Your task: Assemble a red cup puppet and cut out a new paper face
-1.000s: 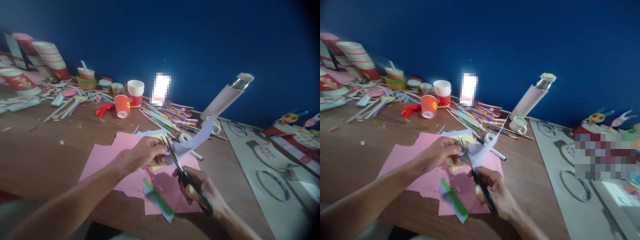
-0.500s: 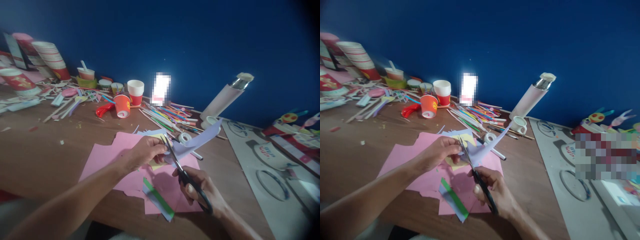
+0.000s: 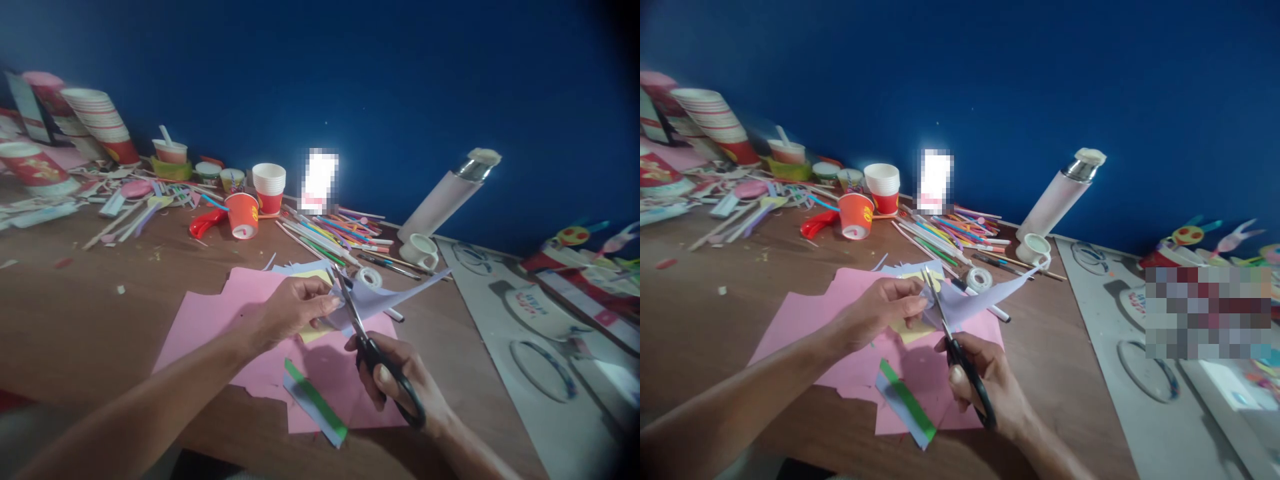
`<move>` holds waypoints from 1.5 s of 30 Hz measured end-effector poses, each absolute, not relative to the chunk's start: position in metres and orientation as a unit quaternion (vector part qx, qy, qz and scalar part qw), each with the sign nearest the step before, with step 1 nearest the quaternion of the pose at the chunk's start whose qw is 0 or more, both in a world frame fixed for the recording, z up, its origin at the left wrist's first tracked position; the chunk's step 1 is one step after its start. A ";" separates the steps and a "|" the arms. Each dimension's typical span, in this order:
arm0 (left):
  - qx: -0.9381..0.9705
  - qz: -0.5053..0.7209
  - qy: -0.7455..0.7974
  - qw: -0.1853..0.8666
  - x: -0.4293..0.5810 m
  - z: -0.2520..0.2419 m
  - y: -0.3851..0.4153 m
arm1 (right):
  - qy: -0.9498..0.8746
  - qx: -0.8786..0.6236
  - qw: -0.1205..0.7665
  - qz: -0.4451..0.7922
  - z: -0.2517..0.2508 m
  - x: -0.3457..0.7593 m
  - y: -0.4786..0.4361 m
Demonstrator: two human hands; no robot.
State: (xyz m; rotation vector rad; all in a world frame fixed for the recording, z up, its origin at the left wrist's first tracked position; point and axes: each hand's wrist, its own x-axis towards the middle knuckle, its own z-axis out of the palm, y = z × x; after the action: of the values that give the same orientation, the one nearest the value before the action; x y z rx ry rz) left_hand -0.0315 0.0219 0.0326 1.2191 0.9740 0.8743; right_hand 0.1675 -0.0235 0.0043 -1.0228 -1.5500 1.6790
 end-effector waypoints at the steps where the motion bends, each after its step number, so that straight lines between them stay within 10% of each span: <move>1: 0.528 0.386 0.426 0.625 -0.031 0.033 0.022 | -0.586 -0.388 0.314 0.638 0.004 0.167 -0.023; 45: 0.537 0.427 0.429 0.588 -0.032 0.033 0.021 | -0.616 -0.380 0.291 0.625 0.004 0.172 -0.026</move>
State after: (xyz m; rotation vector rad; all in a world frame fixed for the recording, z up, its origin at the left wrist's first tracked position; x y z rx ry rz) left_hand -0.0319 0.0205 0.0325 1.2504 1.0002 0.9947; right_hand 0.1720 -0.0265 0.0045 -1.0145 -1.6439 1.6674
